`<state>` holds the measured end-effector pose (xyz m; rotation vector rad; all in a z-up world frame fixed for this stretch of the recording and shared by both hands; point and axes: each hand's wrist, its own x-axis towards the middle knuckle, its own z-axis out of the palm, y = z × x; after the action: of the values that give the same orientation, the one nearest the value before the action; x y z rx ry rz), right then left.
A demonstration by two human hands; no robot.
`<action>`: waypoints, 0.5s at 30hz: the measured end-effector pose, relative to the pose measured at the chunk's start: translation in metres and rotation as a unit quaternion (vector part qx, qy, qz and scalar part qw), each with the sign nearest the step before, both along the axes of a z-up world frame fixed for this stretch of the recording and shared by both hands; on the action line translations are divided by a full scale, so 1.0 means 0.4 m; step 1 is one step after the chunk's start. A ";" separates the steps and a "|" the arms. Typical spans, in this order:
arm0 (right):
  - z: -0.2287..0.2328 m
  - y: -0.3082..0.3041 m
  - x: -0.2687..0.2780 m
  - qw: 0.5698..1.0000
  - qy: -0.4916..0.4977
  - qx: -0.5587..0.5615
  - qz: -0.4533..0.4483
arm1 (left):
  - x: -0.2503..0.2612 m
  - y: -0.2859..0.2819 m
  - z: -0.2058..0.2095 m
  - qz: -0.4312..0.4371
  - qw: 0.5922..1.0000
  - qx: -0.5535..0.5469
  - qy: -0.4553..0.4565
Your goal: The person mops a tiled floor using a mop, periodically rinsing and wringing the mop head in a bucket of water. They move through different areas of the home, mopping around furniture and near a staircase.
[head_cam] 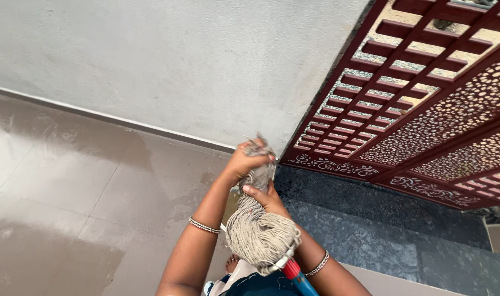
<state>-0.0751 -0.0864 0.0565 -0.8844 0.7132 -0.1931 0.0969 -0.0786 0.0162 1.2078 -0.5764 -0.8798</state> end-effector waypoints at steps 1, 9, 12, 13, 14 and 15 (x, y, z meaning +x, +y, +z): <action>-0.047 -0.007 0.006 1.000 -0.002 -0.003 0.001 | -0.005 -0.008 -0.010 -0.020 0.998 -0.003 -0.065; -0.376 -0.041 0.053 0.956 -0.092 -0.277 0.017 | -0.085 -0.002 -0.041 0.032 0.917 0.138 -0.373; -0.388 -0.029 0.072 0.943 0.005 -0.333 -0.010 | -0.106 0.008 -0.027 0.082 0.896 0.247 -0.359; -0.397 -0.034 0.074 0.928 0.099 -0.359 0.024 | -0.114 0.012 -0.022 0.108 0.892 0.262 -0.352; -0.412 -0.038 0.073 0.902 0.192 -0.382 0.057 | -0.121 0.015 -0.015 0.135 0.886 0.278 -0.345; -0.432 -0.040 0.075 0.902 0.192 -0.382 0.060 | -0.126 0.017 -0.005 0.136 0.886 0.279 -0.344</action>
<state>-0.0453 -0.1024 -0.1161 -1.7490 0.9639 -0.1922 0.0466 -0.0720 0.0142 2.1068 -0.7090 -0.3507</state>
